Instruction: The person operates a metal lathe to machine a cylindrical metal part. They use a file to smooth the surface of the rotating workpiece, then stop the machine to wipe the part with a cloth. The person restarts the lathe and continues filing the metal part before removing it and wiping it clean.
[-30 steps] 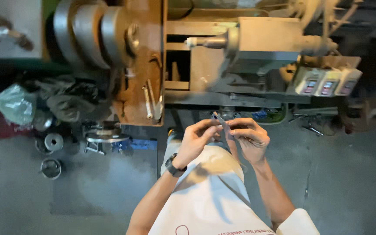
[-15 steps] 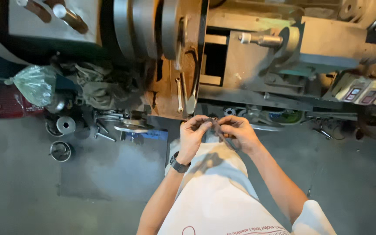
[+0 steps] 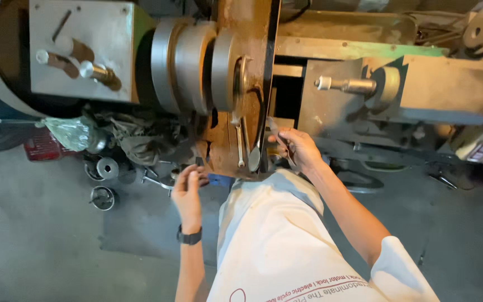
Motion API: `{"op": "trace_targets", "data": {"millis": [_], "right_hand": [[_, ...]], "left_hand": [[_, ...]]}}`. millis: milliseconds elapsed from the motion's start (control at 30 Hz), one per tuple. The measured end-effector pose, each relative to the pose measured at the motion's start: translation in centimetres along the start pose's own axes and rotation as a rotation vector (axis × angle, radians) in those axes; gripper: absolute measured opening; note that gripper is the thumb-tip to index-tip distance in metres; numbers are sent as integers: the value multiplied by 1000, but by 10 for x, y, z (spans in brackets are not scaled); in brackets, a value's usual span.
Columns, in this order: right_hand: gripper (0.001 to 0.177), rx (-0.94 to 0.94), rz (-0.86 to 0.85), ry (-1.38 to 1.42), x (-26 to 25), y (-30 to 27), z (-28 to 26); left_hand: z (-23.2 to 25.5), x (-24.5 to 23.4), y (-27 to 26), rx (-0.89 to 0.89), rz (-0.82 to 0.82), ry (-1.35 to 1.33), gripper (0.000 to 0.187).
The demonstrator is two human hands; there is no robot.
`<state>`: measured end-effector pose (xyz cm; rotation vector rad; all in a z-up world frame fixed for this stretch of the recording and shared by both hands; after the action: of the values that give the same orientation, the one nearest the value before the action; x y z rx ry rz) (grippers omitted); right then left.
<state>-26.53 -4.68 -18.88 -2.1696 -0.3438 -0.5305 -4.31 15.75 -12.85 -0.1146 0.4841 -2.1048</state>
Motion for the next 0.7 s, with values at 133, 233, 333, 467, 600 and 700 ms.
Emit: {"op": "trace_targets", "data": {"millis": [133,233,333,467,600,700], "right_hand": [[15,-35,28,3,0,37,-29],[26,-82,-65,-64,-10,68,-34],[25,-76,-126,-23,-2,90,-40],[39,90,-203,-52,21,93,-51],[35,59,-228,19,28,110,-52],[27,-39,-237,-91,30,115,-54]], "left_hand": [[49,-23,26,151,137,92,16],[96,-32,43,312,288,136,13],[149,-36,62,572,435,359,14],[215,-7,66,968,624,569,16],[227,0,95,1075,564,510,26],[229,6,109,1130,544,528,31]]}}
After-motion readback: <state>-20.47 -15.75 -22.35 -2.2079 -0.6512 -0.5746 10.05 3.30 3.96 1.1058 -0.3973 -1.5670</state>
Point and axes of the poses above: each hand's wrist, its own y-axis towards the middle knuckle, its own x-axis out of the palm, z = x × y, the point moved 10 cm from there along y, towards the middle knuckle, and after that the axes turned 5 degrees about -x, right-handed, at the moved point
